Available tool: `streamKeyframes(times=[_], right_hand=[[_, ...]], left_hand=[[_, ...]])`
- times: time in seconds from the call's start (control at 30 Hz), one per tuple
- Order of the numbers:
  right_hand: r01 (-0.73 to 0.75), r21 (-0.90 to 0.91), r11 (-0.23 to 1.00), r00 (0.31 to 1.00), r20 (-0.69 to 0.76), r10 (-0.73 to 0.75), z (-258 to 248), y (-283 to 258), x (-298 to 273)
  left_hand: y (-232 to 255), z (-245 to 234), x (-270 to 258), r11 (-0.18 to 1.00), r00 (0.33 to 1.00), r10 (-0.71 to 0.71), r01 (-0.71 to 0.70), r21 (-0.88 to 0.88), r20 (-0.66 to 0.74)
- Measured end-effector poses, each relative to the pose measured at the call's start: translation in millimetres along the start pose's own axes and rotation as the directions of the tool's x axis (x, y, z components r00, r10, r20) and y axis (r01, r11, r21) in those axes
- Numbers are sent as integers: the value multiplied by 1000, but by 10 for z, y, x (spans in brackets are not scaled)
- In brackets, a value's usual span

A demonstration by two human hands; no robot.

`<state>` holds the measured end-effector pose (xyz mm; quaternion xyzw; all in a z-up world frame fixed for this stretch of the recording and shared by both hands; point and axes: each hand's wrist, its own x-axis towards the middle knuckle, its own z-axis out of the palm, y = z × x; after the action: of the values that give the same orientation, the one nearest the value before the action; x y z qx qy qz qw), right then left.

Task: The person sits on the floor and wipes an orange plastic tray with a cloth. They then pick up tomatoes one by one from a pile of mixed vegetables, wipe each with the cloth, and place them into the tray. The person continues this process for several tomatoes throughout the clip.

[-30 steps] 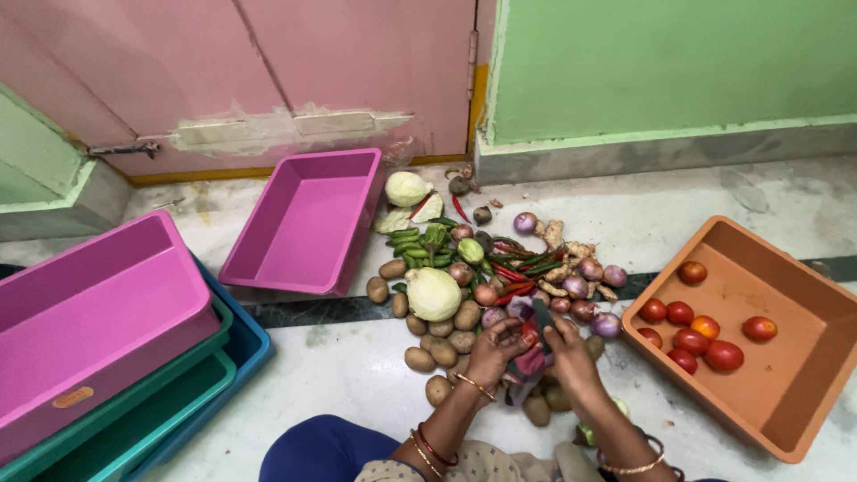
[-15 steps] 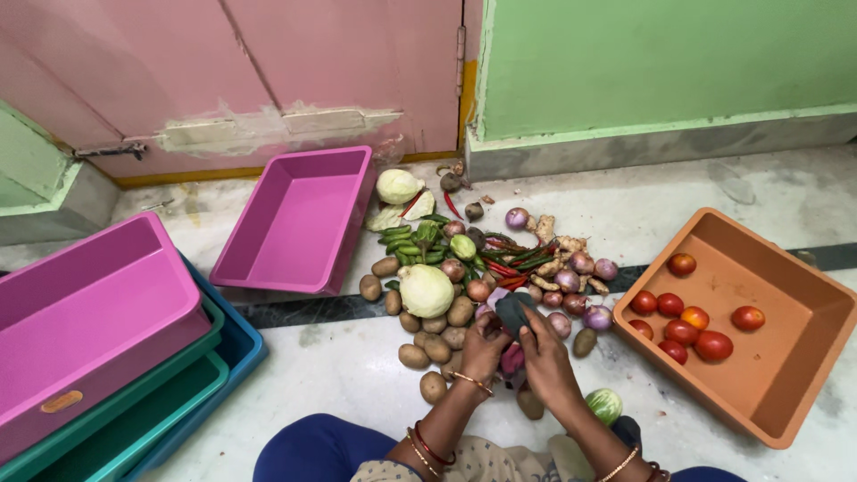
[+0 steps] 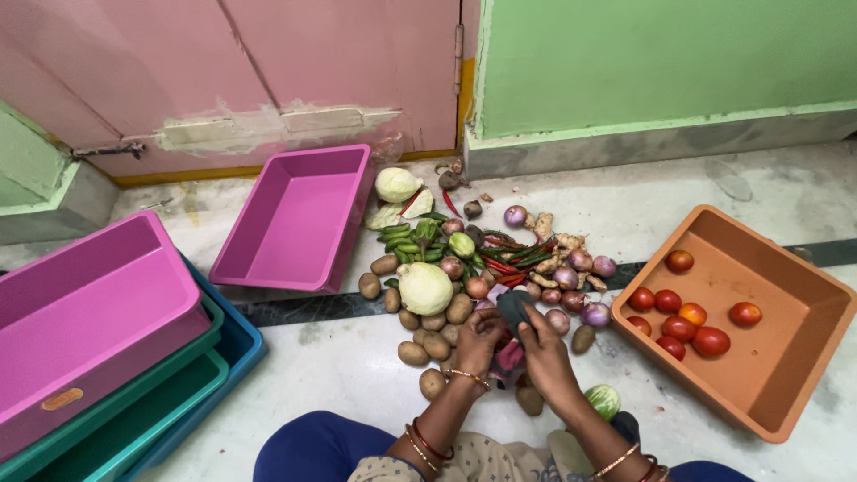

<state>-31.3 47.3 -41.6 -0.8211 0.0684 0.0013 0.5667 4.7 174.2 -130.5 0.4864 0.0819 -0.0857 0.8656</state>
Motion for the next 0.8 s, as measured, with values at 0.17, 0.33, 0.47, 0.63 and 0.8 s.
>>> streamKeyframes(times=[0.17,0.33,0.47,0.63,0.8], right_hand=[[19,125,992,1000,-2,-19,-40,-11,65],[-464,428,775,882,148,447,-310,-346,86],[-488,489,724,864,151,480,-269,-293,112],[-12,122,992,999,-34,16,82,224,43],[-2,129,992,999,-46,8,42,367,94]], left_hand=[[69,43,-67,997,988,67,-71,23,141],[477,152,-230,983,960,-178,167,71,215],[315,159,-208,995,971,-59,38,95,230],[-51,-33,12,998,1000,21,-21,56,7],[-30,26,-48,980,994,5,-26,196,111]])
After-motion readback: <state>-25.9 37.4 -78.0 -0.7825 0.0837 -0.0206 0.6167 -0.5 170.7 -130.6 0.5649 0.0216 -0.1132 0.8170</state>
